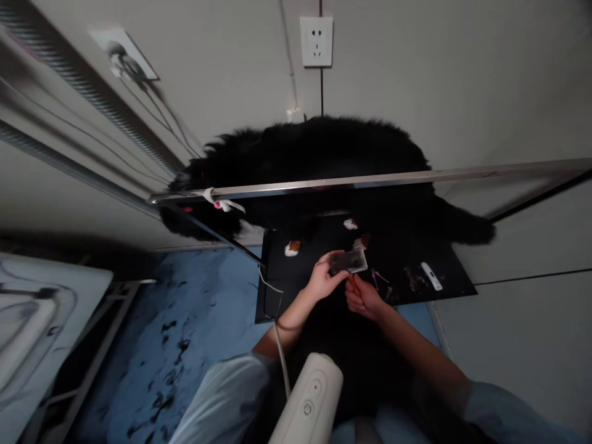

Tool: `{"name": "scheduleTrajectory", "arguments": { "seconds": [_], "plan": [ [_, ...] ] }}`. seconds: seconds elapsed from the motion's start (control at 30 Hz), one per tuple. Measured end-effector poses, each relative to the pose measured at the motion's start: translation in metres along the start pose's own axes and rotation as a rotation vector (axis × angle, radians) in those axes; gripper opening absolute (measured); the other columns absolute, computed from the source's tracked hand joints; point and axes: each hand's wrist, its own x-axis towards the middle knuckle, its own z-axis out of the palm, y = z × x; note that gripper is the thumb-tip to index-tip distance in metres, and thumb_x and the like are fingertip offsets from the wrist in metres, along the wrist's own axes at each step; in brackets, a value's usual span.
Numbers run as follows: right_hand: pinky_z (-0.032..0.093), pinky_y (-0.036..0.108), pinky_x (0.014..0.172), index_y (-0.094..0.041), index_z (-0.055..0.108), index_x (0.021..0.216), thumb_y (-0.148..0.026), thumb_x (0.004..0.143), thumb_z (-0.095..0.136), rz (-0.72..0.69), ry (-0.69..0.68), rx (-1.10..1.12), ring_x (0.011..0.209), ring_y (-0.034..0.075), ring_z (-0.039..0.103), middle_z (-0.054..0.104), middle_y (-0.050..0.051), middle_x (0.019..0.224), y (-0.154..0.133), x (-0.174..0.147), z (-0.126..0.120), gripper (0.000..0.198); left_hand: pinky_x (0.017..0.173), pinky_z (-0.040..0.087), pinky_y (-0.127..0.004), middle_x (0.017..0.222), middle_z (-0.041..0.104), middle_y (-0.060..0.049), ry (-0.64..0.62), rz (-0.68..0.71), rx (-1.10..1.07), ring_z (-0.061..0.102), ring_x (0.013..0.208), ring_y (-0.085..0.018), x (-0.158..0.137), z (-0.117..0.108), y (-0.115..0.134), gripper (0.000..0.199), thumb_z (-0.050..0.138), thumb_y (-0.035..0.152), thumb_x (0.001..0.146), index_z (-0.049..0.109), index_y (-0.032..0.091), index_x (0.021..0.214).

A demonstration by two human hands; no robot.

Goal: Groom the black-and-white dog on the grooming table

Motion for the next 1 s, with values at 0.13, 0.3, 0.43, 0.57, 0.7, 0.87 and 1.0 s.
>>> {"name": "scheduleTrajectory", "arguments": {
  "seconds": [0.13, 0.3, 0.43, 0.57, 0.7, 0.87, 1.0],
  "plan": [
    [0.016, 0.021, 0.035, -0.025, 0.043, 0.076, -0.086, 0.071, 0.054, -0.054, 0.068, -0.083, 0.029, 0.006, 0.017, 0.030, -0.015, 0.035, 0.022, 0.001, 0.009, 0.062, 0.089, 0.056, -0.041, 0.101, 0.073, -0.010, 0.121, 0.035, -0.002, 0.069, 0.094, -0.022, -0.012, 0.008, -0.004, 0.015, 0.063, 0.025, 0.087, 0.071, 0.018, 0.098],
    [0.017, 0.021, 0.035, -0.024, 0.041, 0.075, -0.086, 0.072, 0.050, -0.114, 0.240, -0.165, 0.029, 0.005, 0.021, 0.032, -0.014, 0.036, 0.034, 0.004, 0.018, 0.062, 0.086, 0.056, -0.039, 0.103, 0.071, -0.011, 0.138, 0.085, -0.056, 0.068, 0.097, -0.021, -0.019, 0.009, -0.017, 0.014, 0.058, 0.027, 0.090, 0.067, 0.018, 0.097],
    [0.019, 0.021, 0.035, -0.024, 0.044, 0.072, -0.083, 0.076, 0.047, -0.144, 0.307, -0.291, 0.030, 0.006, 0.027, 0.036, -0.011, 0.035, 0.037, 0.002, 0.023, 0.059, 0.101, 0.051, -0.048, 0.128, 0.064, -0.017, -0.023, 0.144, -0.106, 0.062, 0.120, -0.029, -0.028, 0.007, -0.034, 0.057, 0.078, 0.037, 0.077, 0.061, 0.019, 0.127],
    [0.020, 0.022, 0.035, -0.023, 0.046, 0.071, -0.082, 0.077, 0.043, -0.096, 0.271, -0.415, 0.029, 0.007, 0.030, 0.040, -0.009, 0.035, 0.037, 0.001, 0.020, 0.060, 0.095, 0.055, -0.046, 0.124, 0.067, -0.017, 0.037, 0.192, -0.216, 0.066, 0.114, -0.026, -0.038, 0.006, -0.039, 0.036, 0.071, 0.034, 0.085, 0.066, 0.020, 0.118],
    [0.020, 0.022, 0.034, -0.022, 0.049, 0.072, -0.083, 0.079, 0.040, 0.009, 0.148, -0.566, 0.029, 0.007, 0.032, 0.043, -0.009, 0.037, 0.027, 0.005, 0.011, 0.062, 0.087, 0.057, -0.042, 0.111, 0.072, -0.013, 0.260, 0.068, -0.193, 0.070, 0.101, -0.023, -0.049, 0.015, -0.027, 0.014, 0.064, 0.030, 0.089, 0.070, 0.019, 0.096],
    [0.035, 0.019, 0.041, -0.021, 0.050, 0.080, -0.065, 0.091, 0.039, 0.111, 0.076, -0.909, 0.038, 0.008, 0.047, 0.059, -0.003, 0.053, 0.010, 0.015, -0.010, 0.047, 0.079, 0.057, -0.037, 0.085, 0.070, -0.006, 0.737, -0.089, -0.277, 0.070, 0.085, -0.021, -0.058, 0.048, -0.025, 0.016, 0.062, 0.036, 0.085, 0.061, 0.021, 0.084],
    [0.043, 0.022, 0.050, -0.020, 0.050, 0.075, -0.041, 0.091, 0.057, 0.113, 0.072, -1.240, 0.050, 0.011, 0.057, 0.066, 0.002, 0.066, -0.035, 0.055, -0.012, 0.027, 0.069, 0.056, -0.036, 0.068, 0.058, 0.001, 1.364, -0.499, -0.310, 0.064, 0.064, -0.018, -0.093, 0.045, -0.062, 0.025, 0.050, 0.046, 0.089, 0.052, 0.022, 0.096]
  ]
}}
